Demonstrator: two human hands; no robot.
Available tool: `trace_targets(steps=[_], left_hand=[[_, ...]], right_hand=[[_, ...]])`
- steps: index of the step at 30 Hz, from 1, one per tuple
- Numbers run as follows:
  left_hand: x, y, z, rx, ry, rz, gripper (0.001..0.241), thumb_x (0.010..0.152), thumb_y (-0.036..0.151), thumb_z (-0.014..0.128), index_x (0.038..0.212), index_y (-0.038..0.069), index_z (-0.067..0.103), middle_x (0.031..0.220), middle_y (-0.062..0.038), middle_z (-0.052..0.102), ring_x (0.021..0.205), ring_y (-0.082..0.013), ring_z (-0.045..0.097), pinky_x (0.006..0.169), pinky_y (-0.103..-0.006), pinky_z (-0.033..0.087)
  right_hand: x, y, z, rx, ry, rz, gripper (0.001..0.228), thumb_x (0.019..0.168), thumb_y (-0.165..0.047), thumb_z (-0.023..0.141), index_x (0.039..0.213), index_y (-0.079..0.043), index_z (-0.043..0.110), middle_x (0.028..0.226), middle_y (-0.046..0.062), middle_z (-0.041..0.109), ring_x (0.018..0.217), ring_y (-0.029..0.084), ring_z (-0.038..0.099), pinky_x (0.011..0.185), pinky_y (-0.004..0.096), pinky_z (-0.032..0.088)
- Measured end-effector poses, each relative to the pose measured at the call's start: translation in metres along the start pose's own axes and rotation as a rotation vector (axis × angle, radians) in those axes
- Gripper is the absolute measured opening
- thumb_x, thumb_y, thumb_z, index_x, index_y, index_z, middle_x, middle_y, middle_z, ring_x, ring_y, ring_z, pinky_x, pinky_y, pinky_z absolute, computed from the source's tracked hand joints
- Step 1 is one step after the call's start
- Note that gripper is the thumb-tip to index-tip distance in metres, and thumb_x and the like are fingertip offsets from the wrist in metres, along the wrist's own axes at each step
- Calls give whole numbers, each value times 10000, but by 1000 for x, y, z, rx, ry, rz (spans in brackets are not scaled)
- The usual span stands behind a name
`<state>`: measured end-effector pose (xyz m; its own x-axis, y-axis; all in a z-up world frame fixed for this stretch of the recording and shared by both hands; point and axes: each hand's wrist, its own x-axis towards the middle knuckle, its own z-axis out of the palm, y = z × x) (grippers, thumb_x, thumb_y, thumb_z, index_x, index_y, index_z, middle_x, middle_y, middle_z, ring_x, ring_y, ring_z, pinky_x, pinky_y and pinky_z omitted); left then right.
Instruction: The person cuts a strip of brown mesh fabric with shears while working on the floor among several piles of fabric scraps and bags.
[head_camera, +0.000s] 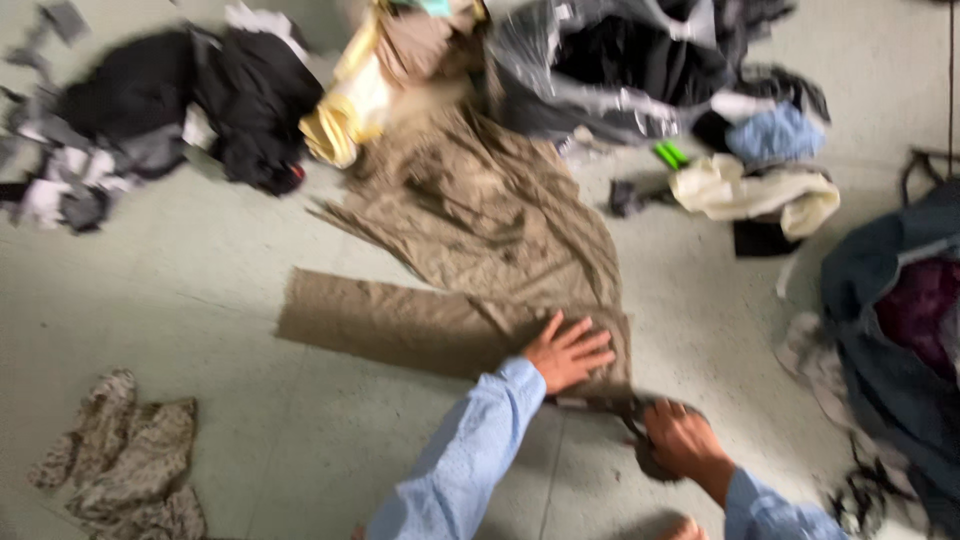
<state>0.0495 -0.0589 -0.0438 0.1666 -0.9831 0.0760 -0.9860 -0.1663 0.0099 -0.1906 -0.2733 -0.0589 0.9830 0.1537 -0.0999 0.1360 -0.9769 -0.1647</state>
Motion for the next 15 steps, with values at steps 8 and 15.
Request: trace_targets(steps=[8, 15], left_hand=[[-1, -7, -25, 230, -11, 106, 690, 1018, 661, 427, 1628, 431, 199, 1724, 110, 203, 1608, -250, 181, 1282, -639, 48], [-53, -53, -48, -212, -116, 111, 580, 1092, 378, 366, 1643, 301, 204, 1742, -10, 179, 1615, -371, 158, 1287, -693, 28]], right_hand=[[-11, 25, 16, 47, -264, 134, 712, 878, -919, 532, 1016, -220, 513, 975, 16, 521, 851, 218, 641, 653, 419, 572], [-24, 32, 18, 26, -331, 203, 653, 874, -948, 479, 940, -299, 506, 912, -47, 465, 821, 146, 588, 670, 372, 539]])
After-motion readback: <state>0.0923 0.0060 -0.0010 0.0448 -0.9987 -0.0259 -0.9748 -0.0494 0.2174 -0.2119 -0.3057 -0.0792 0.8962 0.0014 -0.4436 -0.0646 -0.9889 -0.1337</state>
